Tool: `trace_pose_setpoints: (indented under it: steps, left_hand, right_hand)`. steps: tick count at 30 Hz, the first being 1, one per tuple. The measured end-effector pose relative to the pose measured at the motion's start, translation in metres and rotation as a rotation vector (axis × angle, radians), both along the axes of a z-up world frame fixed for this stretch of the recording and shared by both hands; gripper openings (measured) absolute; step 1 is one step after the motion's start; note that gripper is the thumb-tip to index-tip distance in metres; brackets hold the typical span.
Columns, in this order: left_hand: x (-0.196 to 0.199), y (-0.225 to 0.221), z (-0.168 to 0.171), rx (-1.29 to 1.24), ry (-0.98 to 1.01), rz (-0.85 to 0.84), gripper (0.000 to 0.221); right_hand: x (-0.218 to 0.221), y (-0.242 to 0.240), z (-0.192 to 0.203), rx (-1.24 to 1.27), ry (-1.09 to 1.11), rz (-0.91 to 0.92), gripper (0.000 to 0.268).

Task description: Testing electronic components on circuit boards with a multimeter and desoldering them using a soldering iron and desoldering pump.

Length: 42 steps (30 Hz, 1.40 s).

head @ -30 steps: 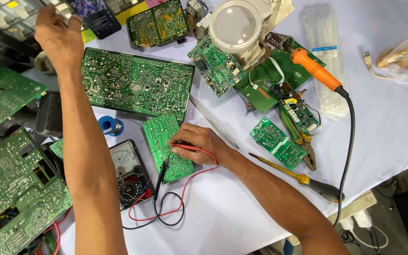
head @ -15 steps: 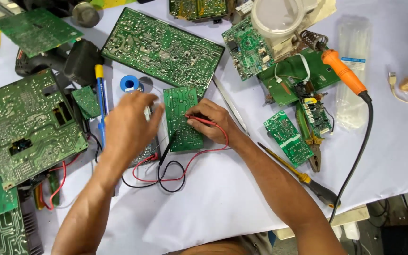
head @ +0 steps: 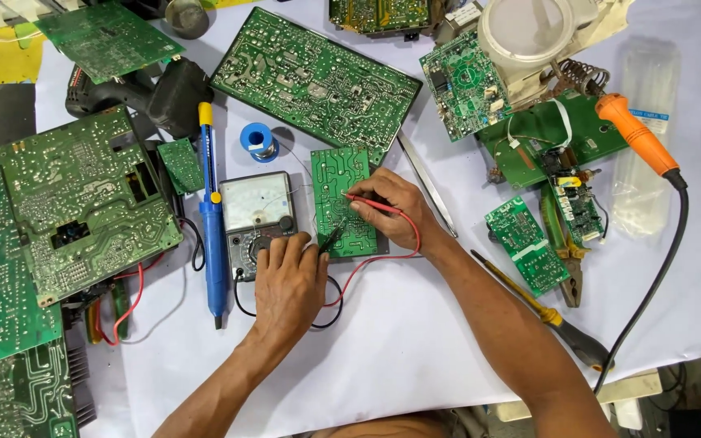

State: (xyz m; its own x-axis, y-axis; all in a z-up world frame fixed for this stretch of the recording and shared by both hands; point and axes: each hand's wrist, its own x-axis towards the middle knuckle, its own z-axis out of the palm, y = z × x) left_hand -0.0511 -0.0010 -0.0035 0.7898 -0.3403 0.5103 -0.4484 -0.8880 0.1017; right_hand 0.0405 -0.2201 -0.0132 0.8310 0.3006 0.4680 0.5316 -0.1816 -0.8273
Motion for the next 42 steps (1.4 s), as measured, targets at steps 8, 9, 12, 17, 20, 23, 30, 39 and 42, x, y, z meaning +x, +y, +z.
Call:
trace_pose_setpoints:
  steps: [8,9,12,17,20,23,30,39,42]
  left_hand:
    - [0.008,0.009,0.025,-0.180,-0.006,0.011,0.016]
    - [0.011,0.009,0.023,-0.154,0.006,-0.009,0.017]
    - [0.014,-0.004,0.037,-0.346,0.584,0.004,0.025]
    - [0.035,-0.004,0.041,-0.930,0.792,-0.135,0.017]
    - [0.041,-0.004,0.030,-0.991,0.650,-0.363,0.021]
    - [0.043,-0.007,0.015,-0.755,0.376,-0.455,0.039]
    - [0.047,-0.006,-0.001,-0.807,0.196,-0.251,0.028]
    - [0.054,0.001,-0.003,-0.914,0.302,-0.332,0.025]
    - [0.052,0.002,0.001,-0.915,0.330,-0.345,0.024]
  right_hand:
    - [-0.010,0.006,0.009,-0.108,-0.305,-0.164,0.019]
    - [-0.012,0.007,0.014,-0.198,-0.440,-0.229,0.022]
    - [-0.020,0.022,0.011,-0.264,-0.615,-0.166,0.027]
    - [-0.015,0.018,-0.004,-0.213,-0.538,-0.100,0.029]
    - [-0.010,0.013,-0.010,-0.230,-0.515,-0.108,0.022]
    - [-0.012,0.019,-0.002,-0.322,-0.531,-0.117,0.017]
    - [-0.012,0.003,-0.017,-0.120,-0.322,-0.217,0.042]
    - [-0.010,0.005,0.005,-0.033,-0.222,-0.165,0.014]
    - [-0.010,0.004,0.002,-0.004,-0.174,-0.103,0.014]
